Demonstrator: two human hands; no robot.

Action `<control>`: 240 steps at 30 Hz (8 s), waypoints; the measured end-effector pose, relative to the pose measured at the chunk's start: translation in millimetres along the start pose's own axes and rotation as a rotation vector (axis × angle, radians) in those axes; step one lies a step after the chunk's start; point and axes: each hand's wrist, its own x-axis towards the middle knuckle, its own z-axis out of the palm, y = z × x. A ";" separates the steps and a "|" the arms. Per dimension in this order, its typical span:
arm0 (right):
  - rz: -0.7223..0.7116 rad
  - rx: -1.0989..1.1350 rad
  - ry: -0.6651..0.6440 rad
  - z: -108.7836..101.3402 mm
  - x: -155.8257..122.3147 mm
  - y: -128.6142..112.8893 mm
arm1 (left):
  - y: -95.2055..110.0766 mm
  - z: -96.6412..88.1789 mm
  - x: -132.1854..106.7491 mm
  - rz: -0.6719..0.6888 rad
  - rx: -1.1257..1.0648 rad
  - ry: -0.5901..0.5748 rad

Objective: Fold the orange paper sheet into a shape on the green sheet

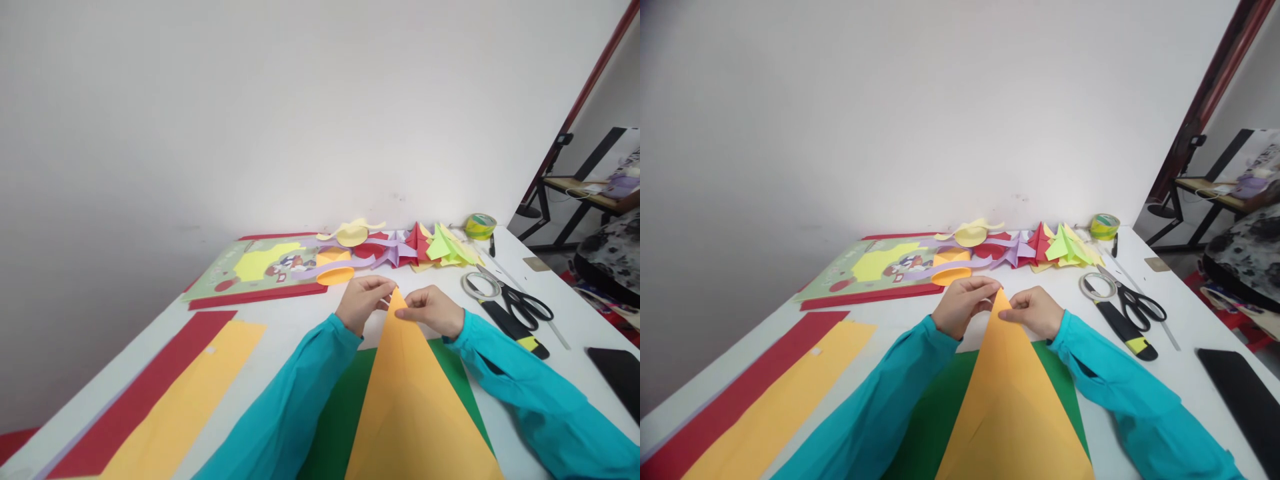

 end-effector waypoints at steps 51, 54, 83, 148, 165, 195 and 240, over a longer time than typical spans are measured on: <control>0.158 0.256 -0.016 0.4 -11.7 -20.3 | -4.0 -3.4 0.2 0.034 -0.047 0.012; 0.147 0.259 0.016 -0.1 -11.4 -19.5 | -4.4 -3.2 -0.1 0.024 -0.061 -0.010; 0.089 0.322 0.125 -2.7 -12.9 -18.3 | -1.5 2.4 -7.1 -0.022 0.036 -0.172; -1.203 -0.451 0.258 3.6 -36.7 -39.3 | -3.1 -52.2 29.1 0.145 0.094 0.256; -1.162 -0.985 -0.129 29.8 -31.7 70.9 | 0.4 -63.4 17.4 0.409 0.558 -0.023; -0.862 -0.741 -0.249 41.7 -43.6 95.8 | -74.1 -62.9 -17.5 0.791 1.129 -0.422; -0.774 -0.807 0.150 2.0 -64.8 66.2 | -83.6 -63.7 -78.8 0.900 0.988 -0.197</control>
